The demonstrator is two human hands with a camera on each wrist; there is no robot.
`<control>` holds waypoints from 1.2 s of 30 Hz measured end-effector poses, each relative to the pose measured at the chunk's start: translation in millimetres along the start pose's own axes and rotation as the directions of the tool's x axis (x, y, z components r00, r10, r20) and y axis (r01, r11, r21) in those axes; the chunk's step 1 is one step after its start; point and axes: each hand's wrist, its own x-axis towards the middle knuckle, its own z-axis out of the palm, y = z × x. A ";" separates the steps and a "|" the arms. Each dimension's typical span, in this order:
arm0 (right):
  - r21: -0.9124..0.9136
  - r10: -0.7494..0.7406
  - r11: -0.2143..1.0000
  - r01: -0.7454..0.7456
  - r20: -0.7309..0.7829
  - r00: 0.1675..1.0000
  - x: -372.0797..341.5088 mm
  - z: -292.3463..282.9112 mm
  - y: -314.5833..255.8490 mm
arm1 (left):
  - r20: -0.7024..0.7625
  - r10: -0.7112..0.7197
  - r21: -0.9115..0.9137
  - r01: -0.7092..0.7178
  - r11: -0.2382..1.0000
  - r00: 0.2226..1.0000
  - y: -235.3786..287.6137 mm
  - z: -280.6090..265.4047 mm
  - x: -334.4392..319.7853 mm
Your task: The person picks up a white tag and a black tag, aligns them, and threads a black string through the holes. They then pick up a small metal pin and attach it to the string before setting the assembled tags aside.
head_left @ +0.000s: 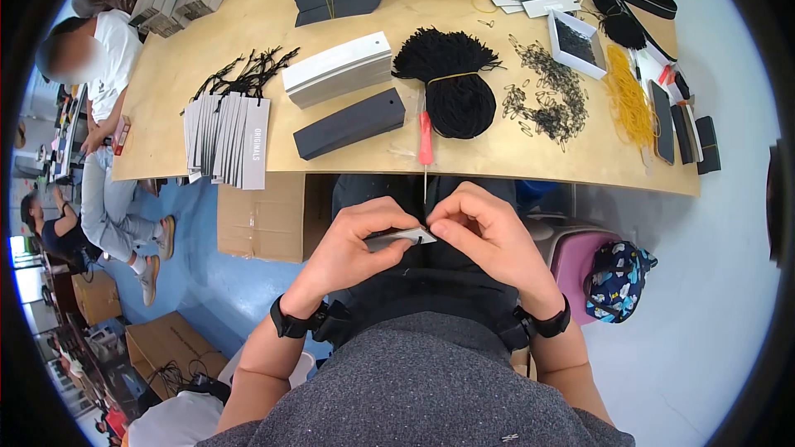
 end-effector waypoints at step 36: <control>0.901 0.179 0.434 -0.024 -0.060 0.982 -21.9 -27.5 36.7 | 0.119 -0.209 -0.474 0.240 0.847 0.971 -3.8 -12.1 -7.6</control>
